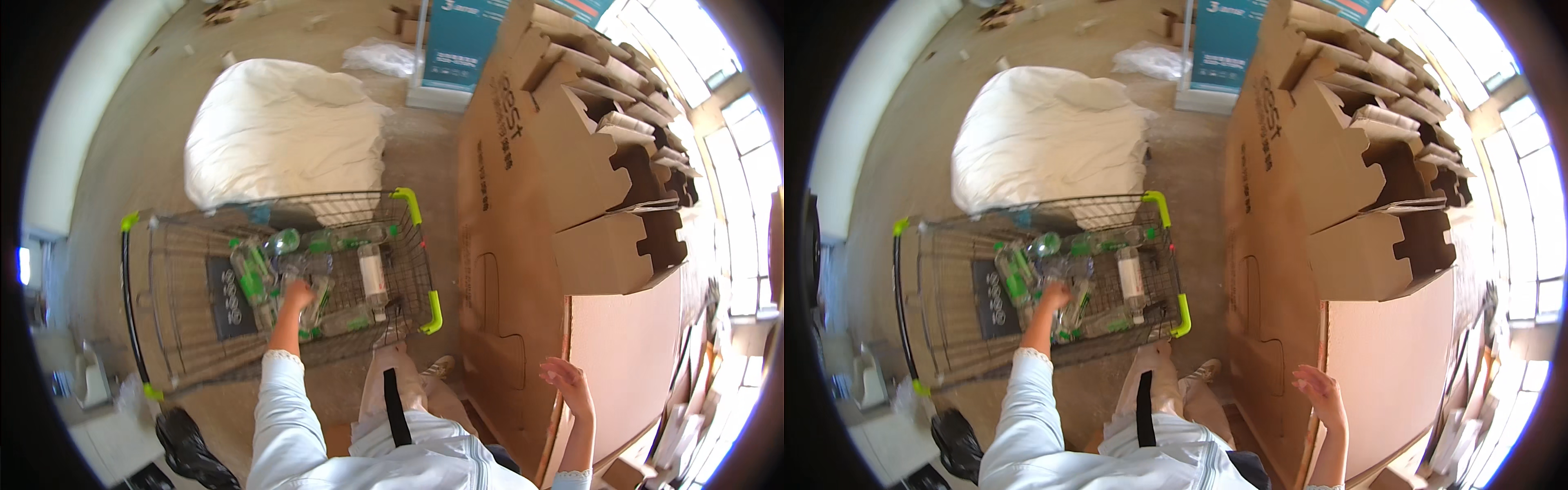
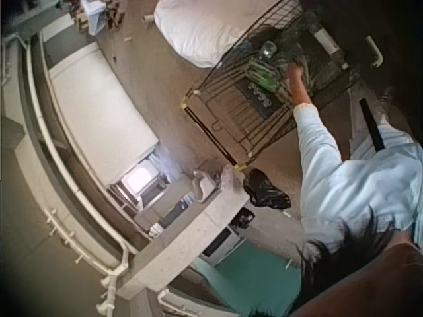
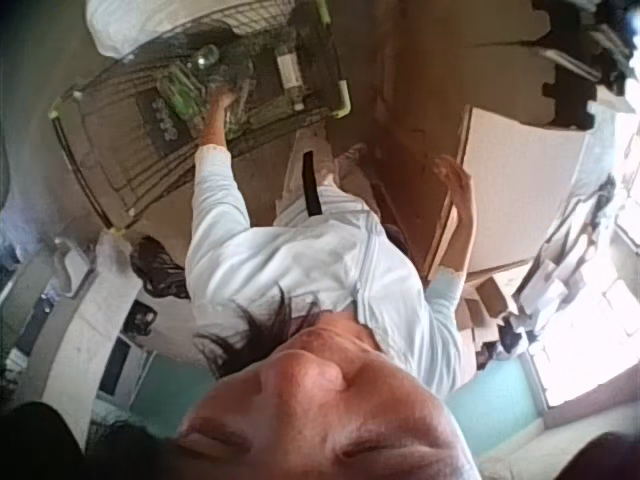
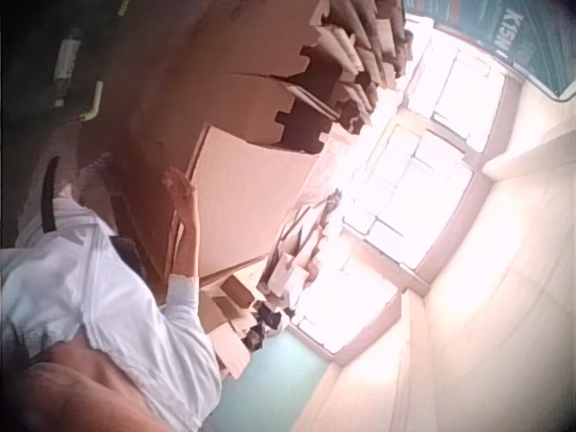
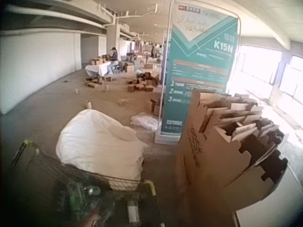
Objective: The person picks up plastic bottles from a shopping cart and places them one at a time into cardboard boxes on a table, then organizes the boxes on the table.
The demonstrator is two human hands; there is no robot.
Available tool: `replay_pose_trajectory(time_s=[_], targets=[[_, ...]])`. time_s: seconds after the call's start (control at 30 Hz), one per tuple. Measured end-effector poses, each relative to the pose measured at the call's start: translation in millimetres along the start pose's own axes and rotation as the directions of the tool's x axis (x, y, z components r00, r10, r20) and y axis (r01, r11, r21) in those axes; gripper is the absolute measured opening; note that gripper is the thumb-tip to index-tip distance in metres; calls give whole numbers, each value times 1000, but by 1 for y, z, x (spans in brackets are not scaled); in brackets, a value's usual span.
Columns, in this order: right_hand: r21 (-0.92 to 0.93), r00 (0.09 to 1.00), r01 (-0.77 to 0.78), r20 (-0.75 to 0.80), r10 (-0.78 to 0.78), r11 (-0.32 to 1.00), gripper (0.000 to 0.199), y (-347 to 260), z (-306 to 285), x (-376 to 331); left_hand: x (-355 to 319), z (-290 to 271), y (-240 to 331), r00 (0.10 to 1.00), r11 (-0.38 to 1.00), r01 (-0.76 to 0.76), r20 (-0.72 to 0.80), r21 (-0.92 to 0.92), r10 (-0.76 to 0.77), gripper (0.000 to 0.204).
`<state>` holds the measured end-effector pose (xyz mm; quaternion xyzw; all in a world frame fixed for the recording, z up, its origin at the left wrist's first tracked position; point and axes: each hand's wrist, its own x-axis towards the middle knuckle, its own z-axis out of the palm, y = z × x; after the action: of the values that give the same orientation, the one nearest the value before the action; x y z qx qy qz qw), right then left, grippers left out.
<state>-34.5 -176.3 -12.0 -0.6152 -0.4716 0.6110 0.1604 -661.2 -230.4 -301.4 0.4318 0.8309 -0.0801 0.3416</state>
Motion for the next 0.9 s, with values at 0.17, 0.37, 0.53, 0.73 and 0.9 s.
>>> replay_pose_trajectory(time_s=[0.17,0.37,0.53,0.73,0.9], targets=[[16,992,-87,-85,89,996,31,11,14,-13,49,90,-3,975,925,-94,221,369,11,64],[15,950,-169,-264,167,986,30,6,35,-55,99,110,-38,957,821,-96,278,562,-78,96],[23,908,-51,-416,56,998,32,38,41,-95,130,77,52,919,949,219,376,-228,-121,97],[-83,484,-209,-874,29,974,25,28,-4,-211,80,1,264,891,754,-332,75,-567,449,93],[96,-108,-422,-993,55,902,30,86,-68,-331,-23,-66,395,722,504,-589,-132,-631,679,90]])
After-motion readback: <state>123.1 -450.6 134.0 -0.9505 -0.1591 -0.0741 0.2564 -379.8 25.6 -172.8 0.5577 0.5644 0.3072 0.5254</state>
